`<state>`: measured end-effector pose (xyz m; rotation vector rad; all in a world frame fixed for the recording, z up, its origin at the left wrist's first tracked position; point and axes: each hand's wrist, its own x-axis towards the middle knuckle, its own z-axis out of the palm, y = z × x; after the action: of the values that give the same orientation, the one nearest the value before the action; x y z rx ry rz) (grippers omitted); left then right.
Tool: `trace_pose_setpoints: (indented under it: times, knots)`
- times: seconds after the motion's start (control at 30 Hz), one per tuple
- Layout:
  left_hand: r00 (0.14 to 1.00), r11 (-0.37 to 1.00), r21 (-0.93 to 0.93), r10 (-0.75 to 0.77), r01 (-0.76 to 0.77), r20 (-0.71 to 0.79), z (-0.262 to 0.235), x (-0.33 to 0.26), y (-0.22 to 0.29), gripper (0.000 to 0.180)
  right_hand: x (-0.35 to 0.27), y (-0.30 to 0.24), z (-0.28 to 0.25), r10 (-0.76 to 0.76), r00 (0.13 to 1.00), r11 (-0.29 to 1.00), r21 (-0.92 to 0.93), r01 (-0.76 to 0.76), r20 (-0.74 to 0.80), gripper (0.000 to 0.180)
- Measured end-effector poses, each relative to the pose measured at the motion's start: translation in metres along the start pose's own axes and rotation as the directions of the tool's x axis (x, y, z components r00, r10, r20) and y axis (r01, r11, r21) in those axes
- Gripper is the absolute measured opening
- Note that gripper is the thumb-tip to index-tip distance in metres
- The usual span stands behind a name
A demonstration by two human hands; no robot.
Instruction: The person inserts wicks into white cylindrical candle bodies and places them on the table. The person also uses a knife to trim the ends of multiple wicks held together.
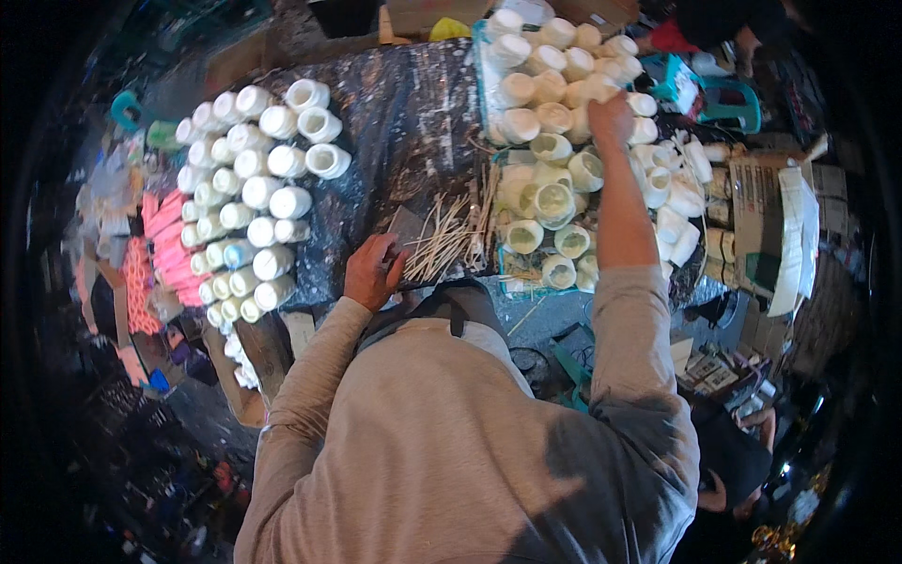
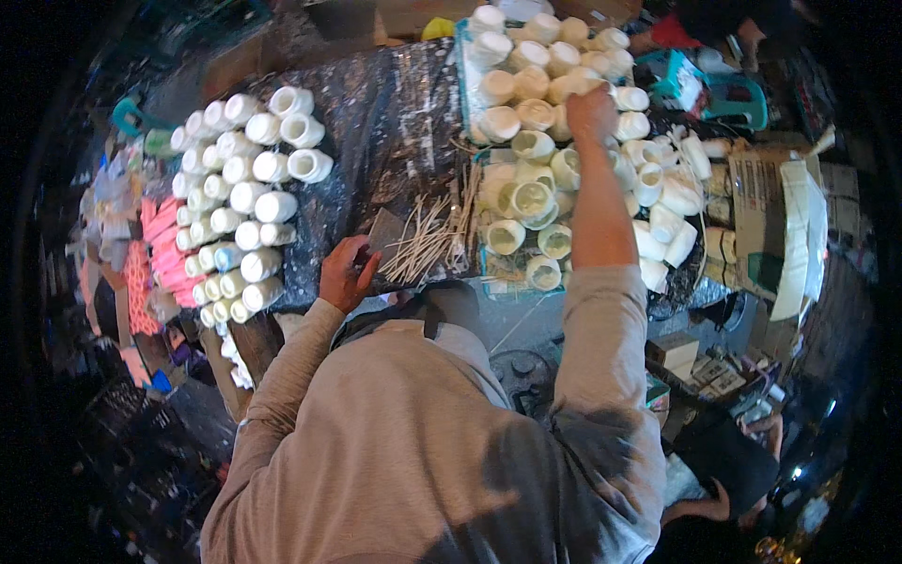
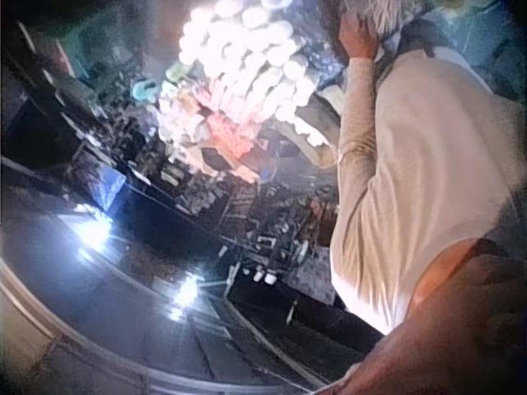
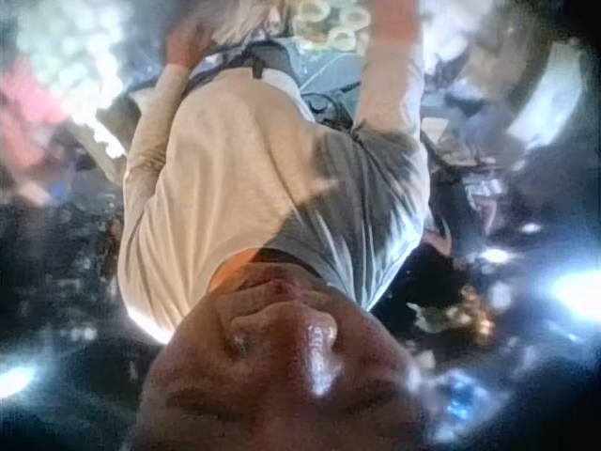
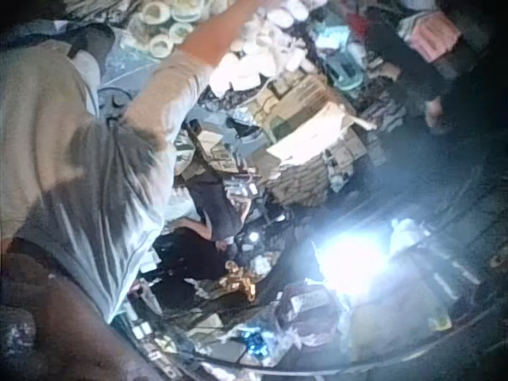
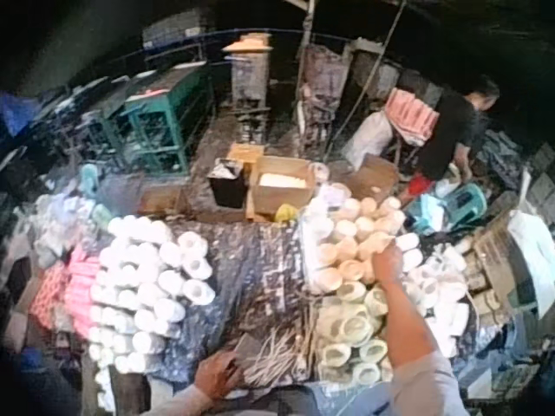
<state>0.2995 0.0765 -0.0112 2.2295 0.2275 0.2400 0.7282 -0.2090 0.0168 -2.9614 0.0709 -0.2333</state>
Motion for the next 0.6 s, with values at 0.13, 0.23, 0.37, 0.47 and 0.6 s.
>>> trace_pose_setpoints:
  times: [0.13, 0.23, 0.37, 0.47, 0.6]
  knots:
    - [0.981, 0.973, -0.135, -0.192, 0.185, -0.038, -0.029, -0.013, 0.022, 0.043, -0.049, 0.000, -0.053, -0.236, 0.940, 0.891, 0.331, 0.310, -0.246, 0.046]
    - [0.957, 0.889, -0.366, -0.290, 0.275, 0.016, -0.036, -0.008, 0.031, 0.053, -0.143, -0.020, -0.078, -0.466, 0.879, 0.650, 0.712, 0.265, 0.098, 0.034]
    - [0.937, 0.237, -0.918, -0.226, 0.319, 0.268, -0.018, -0.004, 0.021, 0.067, -0.313, -0.101, -0.050, -0.735, 0.552, 0.626, 0.707, 0.329, 0.394, 0.042]
    - [0.764, -0.022, -0.848, -0.420, 0.530, 0.489, -0.021, -0.031, -0.011, 0.051, -0.381, -0.119, -0.026, -0.709, 0.530, 0.680, 0.651, 0.338, 0.466, 0.051]
    - [0.623, 0.160, -0.828, -0.737, 0.538, 0.262, -0.031, -0.081, -0.043, 0.060, -0.352, -0.080, 0.025, -0.761, 0.427, 0.646, 0.506, 0.572, 0.488, 0.028]
